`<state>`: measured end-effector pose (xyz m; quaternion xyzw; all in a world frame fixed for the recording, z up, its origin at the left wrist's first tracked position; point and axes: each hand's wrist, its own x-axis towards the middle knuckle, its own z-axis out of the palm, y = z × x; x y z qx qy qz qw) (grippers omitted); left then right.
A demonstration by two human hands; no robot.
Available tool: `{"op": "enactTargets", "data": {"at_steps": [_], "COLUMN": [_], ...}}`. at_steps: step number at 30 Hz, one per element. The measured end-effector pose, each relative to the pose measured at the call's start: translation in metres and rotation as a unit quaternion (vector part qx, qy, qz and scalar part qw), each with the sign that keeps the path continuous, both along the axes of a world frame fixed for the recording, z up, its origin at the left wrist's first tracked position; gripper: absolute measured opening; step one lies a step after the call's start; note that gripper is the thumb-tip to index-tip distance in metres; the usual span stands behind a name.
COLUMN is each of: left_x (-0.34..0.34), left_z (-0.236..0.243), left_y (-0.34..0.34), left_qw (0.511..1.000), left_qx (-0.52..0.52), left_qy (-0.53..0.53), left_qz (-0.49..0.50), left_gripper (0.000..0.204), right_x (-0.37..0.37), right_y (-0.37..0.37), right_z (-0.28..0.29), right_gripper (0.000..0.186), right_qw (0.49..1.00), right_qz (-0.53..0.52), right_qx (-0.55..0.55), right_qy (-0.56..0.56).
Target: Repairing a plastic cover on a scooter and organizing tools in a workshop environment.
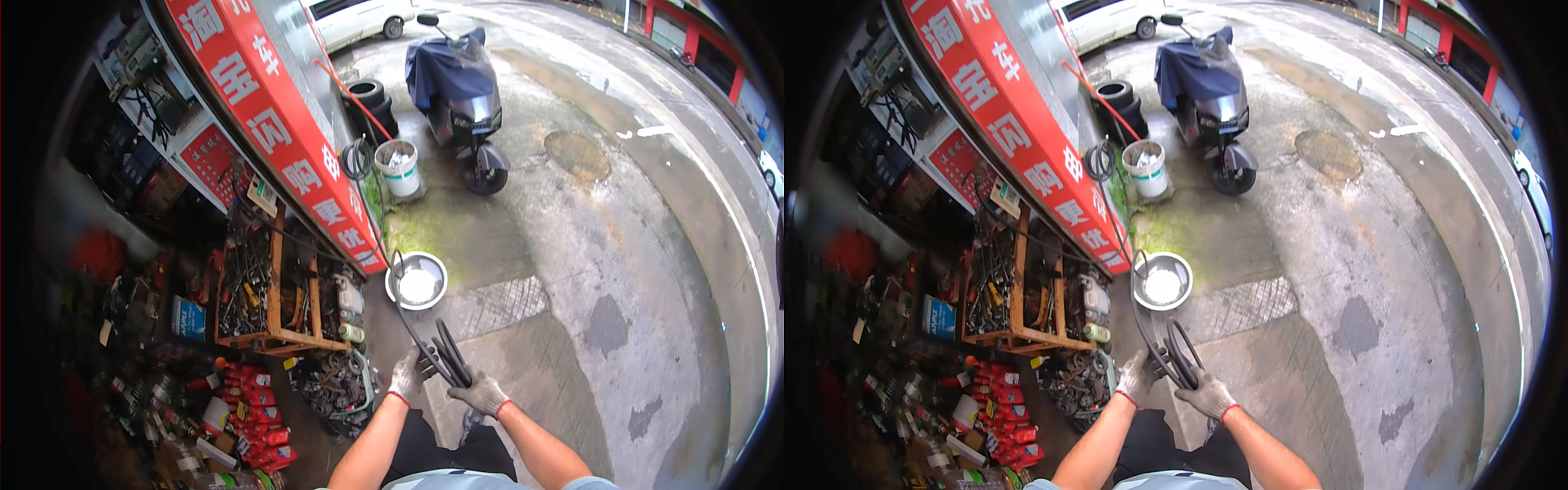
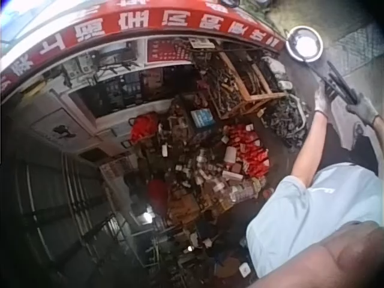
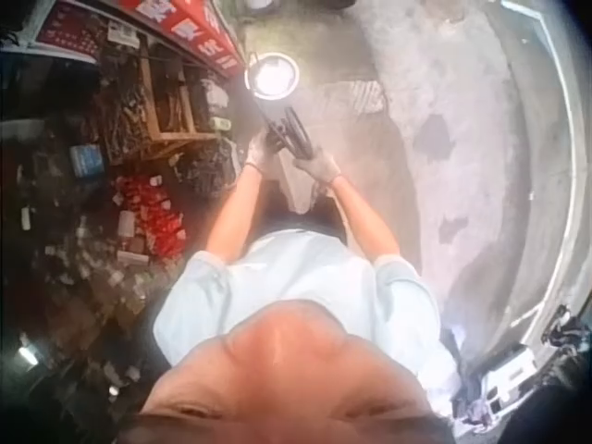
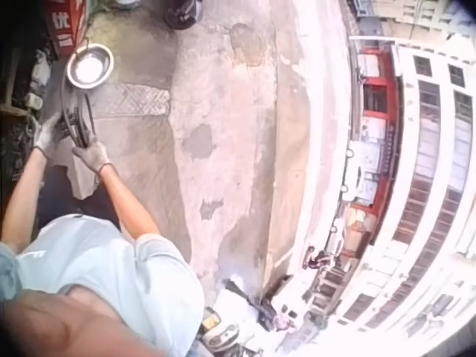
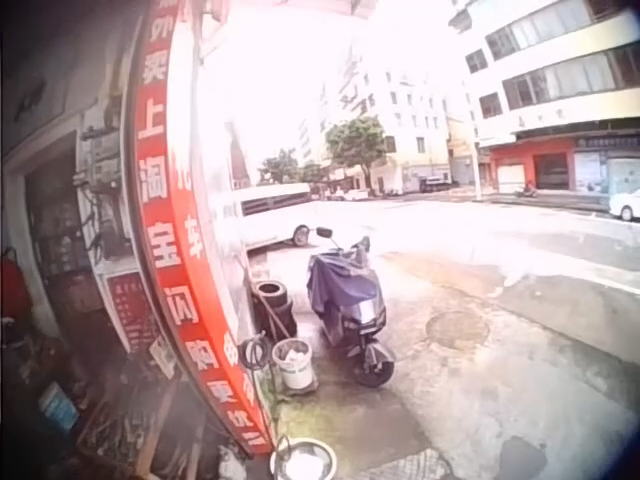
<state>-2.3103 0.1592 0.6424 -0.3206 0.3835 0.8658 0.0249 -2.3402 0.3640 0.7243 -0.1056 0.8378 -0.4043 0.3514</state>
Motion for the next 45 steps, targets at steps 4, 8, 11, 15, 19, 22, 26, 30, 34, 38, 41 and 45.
{"op": "enactTargets", "data": {"at_steps": [4,8,11,15,19,22,26,30,34,38,41,45], "left_x": [-0.053,-0.118,-0.157,-0.207,-0.256,-0.288,-0.317,-0.349,-0.362,-0.348,-0.324,-0.328], "left_z": [0.020,0.034,0.014,0.030,0.055,0.081,0.080,0.095,0.110,0.106,0.059,0.032], "left_y": [-0.019,-0.051,-0.079,-0.078,-0.100,-0.128,-0.167,-0.198,-0.230,-0.254,-0.267,-0.264], "left_qw": [0.997,0.994,1.000,0.976,0.916,0.866,0.851,0.792,0.804,0.836,0.837,0.891], "left_qx": [0.074,0.105,0.005,-0.175,-0.335,-0.432,-0.466,-0.574,-0.561,-0.533,-0.532,-0.425], "left_qy": [0.022,0.011,0.009,0.021,0.030,0.001,0.076,0.112,0.155,0.057,-0.066,-0.147], "left_qz": [0.000,0.020,0.008,-0.132,-0.218,-0.250,-0.229,-0.177,-0.122,-0.115,-0.109,-0.064], "left_gripper": [0.038,0.029,0.021,0.027,0.048,0.051,0.046,0.040,0.040,0.038,0.036,0.034], "right_x": [-0.008,-0.030,-0.069,-0.122,-0.187,-0.240,-0.301,-0.355,-0.416,-0.492,-0.541,-0.579], "right_y": [0.016,0.021,0.000,-0.045,-0.102,-0.147,-0.205,-0.261,-0.301,-0.322,-0.329,-0.325], "right_z": [0.036,0.039,0.049,0.030,0.006,-0.004,0.007,0.019,0.018,0.004,0.012,0.041], "right_gripper": [0.061,0.059,0.060,0.042,0.033,0.036,0.050,0.056,0.046,0.042,0.042,0.039], "right_qw": [0.999,0.999,0.981,0.922,0.867,0.849,0.835,0.818,0.851,0.820,0.814,0.872], "right_qz": [0.008,0.030,0.023,-0.157,-0.219,-0.221,-0.166,-0.130,-0.154,-0.208,-0.173,-0.104], "right_qx": [-0.015,-0.003,0.002,-0.241,-0.330,-0.363,-0.418,-0.451,-0.427,-0.448,-0.470,-0.409], "right_qy": [-0.036,-0.022,-0.191,-0.259,-0.302,-0.313,-0.317,-0.333,-0.265,-0.289,-0.293,-0.248]}}
